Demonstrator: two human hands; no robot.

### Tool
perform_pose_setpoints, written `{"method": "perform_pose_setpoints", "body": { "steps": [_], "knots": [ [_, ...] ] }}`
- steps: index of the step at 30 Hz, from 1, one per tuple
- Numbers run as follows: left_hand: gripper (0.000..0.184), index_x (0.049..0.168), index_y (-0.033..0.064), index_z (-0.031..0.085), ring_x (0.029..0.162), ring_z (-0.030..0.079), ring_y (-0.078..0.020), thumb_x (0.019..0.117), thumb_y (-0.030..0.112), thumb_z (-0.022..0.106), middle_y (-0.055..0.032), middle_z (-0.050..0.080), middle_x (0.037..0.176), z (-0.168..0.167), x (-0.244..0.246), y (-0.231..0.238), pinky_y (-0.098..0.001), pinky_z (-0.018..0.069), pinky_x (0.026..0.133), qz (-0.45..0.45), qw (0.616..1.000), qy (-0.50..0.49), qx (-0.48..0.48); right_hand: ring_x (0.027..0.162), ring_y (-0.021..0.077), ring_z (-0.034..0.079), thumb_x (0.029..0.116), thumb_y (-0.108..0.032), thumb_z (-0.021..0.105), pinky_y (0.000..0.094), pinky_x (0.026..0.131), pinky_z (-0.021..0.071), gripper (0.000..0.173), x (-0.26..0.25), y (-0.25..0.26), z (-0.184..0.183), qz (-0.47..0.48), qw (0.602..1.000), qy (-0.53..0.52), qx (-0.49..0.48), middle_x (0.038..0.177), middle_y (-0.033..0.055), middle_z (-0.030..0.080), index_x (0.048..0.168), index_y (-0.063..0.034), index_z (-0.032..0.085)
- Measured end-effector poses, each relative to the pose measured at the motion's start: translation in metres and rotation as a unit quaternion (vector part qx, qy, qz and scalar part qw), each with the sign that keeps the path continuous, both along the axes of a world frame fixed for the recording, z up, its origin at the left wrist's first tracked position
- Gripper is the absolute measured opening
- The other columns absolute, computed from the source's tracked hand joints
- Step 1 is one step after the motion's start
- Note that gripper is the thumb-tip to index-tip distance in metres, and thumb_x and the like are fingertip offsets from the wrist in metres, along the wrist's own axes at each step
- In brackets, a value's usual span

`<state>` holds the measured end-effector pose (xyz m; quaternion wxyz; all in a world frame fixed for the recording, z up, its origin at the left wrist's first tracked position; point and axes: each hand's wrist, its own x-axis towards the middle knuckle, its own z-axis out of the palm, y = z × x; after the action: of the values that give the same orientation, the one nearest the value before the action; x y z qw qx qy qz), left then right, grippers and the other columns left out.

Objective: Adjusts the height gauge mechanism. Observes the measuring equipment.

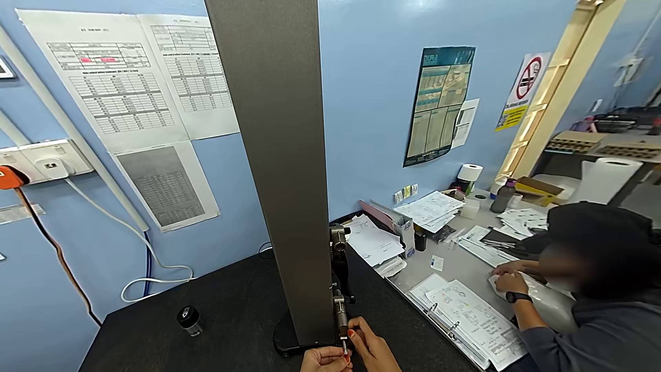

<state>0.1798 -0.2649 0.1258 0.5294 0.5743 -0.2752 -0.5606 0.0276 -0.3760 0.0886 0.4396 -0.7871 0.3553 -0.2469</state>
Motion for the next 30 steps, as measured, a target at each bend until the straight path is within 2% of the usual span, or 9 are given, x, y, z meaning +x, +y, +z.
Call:
{"method": "perform_pose_setpoints", "body": {
  "steps": [2, 7, 11, 14, 18, 22, 25, 28, 30],
  "knots": [
    [0.017, 0.11, -0.0043, 0.07, 0.082, 0.076, -0.0175, 0.095, 0.0, 0.066, -0.0107, 0.077, 0.092, -0.0003, 0.0001, -0.0004, -0.033, 0.0631, 0.08, 0.0, 1.0, -0.001, 0.002, 0.063, 0.0176, 0.058, 0.1099, -0.031, 0.04, 0.0394, 0.065, 0.051, 0.039, 0.0016, 0.0, 0.0004, 0.015, 0.999, -0.031, 0.016, 0.075, 0.0047, 0.06, 0.141, -0.0126, 0.056],
    [0.016, 0.11, -0.0044, 0.071, 0.081, 0.076, -0.0173, 0.0945, 0.0, 0.067, -0.0107, 0.077, 0.091, -0.0006, -0.0002, -0.0004, -0.0326, 0.0631, 0.079, 0.004, 1.0, 0.003, 0.002, 0.066, 0.0136, 0.059, 0.1099, -0.027, 0.039, 0.0348, 0.068, 0.0515, 0.036, 0.0047, 0.0004, 0.0026, 0.016, 0.998, -0.052, 0.019, 0.08, 0.004, 0.064, 0.132, -0.0119, 0.064],
    [0.017, 0.111, -0.0048, 0.07, 0.081, 0.075, -0.0177, 0.0951, 0.001, 0.066, -0.011, 0.077, 0.092, -0.0008, -0.0006, 0.0001, -0.0337, 0.063, 0.079, 0.001, 1.0, -0.007, -0.002, 0.069, 0.0143, 0.059, 0.1087, -0.026, 0.042, 0.035, 0.069, 0.0522, 0.04, 0.0061, 0.0033, -0.0002, 0.0, 0.996, -0.083, 0.04, 0.081, 0.004, 0.06, 0.144, -0.0092, 0.053],
    [0.017, 0.11, -0.0047, 0.07, 0.081, 0.075, -0.0176, 0.095, 0.002, 0.067, -0.011, 0.077, 0.091, -0.0017, -0.0004, 0.0001, -0.0336, 0.063, 0.079, 0.0, 1.0, -0.01, -0.004, 0.073, 0.0109, 0.061, 0.1097, -0.026, 0.041, 0.0315, 0.073, 0.0521, 0.036, 0.0056, 0.0053, 0.0003, 0.001, 0.993, -0.1, 0.057, 0.084, 0.0028, 0.064, 0.134, -0.0084, 0.06],
    [0.016, 0.11, -0.0046, 0.071, 0.081, 0.075, -0.0176, 0.0946, 0.001, 0.067, -0.0108, 0.077, 0.092, -0.0013, -0.0004, 0.0001, -0.0335, 0.063, 0.079, 0.003, 1.0, -0.004, -0.001, 0.07, 0.008, 0.059, 0.1103, -0.027, 0.039, 0.0281, 0.068, 0.0505, 0.039, 0.0063, 0.0057, 0.0013, -0.006, 0.989, -0.123, 0.08, 0.086, 0.001, 0.064, 0.141, -0.009, 0.055],
    [0.016, 0.109, -0.0048, 0.07, 0.081, 0.075, -0.0174, 0.0946, 0.001, 0.067, -0.0106, 0.077, 0.091, -0.0018, -0.0003, 0.0006, -0.0334, 0.0631, 0.079, 0.004, 1.0, -0.004, -0.002, 0.067, 0.0053, 0.055, 0.1111, -0.029, 0.035, 0.0253, 0.063, 0.0455, 0.04, 0.0055, 0.0038, -0.0012, -0.001, 0.987, -0.132, 0.092, 0.082, -0.003, 0.063, 0.131, -0.011, 0.064],
    [0.016, 0.109, -0.0049, 0.07, 0.081, 0.076, -0.0177, 0.0945, 0.001, 0.067, -0.0109, 0.077, 0.091, -0.002, -0.0005, 0.0002, -0.0335, 0.0631, 0.079, 0.004, 1.0, -0.002, -0.002, 0.067, 0.0061, 0.055, 0.1114, -0.03, 0.035, 0.0257, 0.063, 0.0471, 0.041, 0.0045, 0.0033, -0.0017, 0.001, 0.984, -0.144, 0.103, 0.088, -0.0013, 0.064, 0.141, -0.0129, 0.057],
    [0.015, 0.109, -0.0046, 0.071, 0.081, 0.075, -0.0172, 0.0945, 0.001, 0.067, -0.0103, 0.077, 0.09, -0.0016, -0.0001, 0.0, -0.033, 0.063, 0.079, 0.002, 1.0, -0.002, 0.0, 0.063, 0.0048, 0.051, 0.1112, -0.03, 0.035, 0.0242, 0.059, 0.043, 0.04, 0.0044, 0.0042, -0.0028, -0.005, 0.984, -0.142, 0.107, 0.08, -0.0046, 0.061, 0.131, -0.0126, 0.065],
    [0.016, 0.109, -0.0047, 0.071, 0.081, 0.076, -0.0174, 0.0942, 0.0, 0.067, -0.0107, 0.077, 0.091, -0.0017, -0.0004, 0.0, -0.0331, 0.0631, 0.078, 0.004, 1.0, -0.002, 0.003, 0.065, 0.0055, 0.053, 0.1112, -0.03, 0.035, 0.0247, 0.061, 0.0453, 0.041, 0.0036, 0.0046, -0.002, -0.001, 0.983, -0.146, 0.113, 0.086, -0.0027, 0.064, 0.138, -0.0128, 0.06]
  ]
}}
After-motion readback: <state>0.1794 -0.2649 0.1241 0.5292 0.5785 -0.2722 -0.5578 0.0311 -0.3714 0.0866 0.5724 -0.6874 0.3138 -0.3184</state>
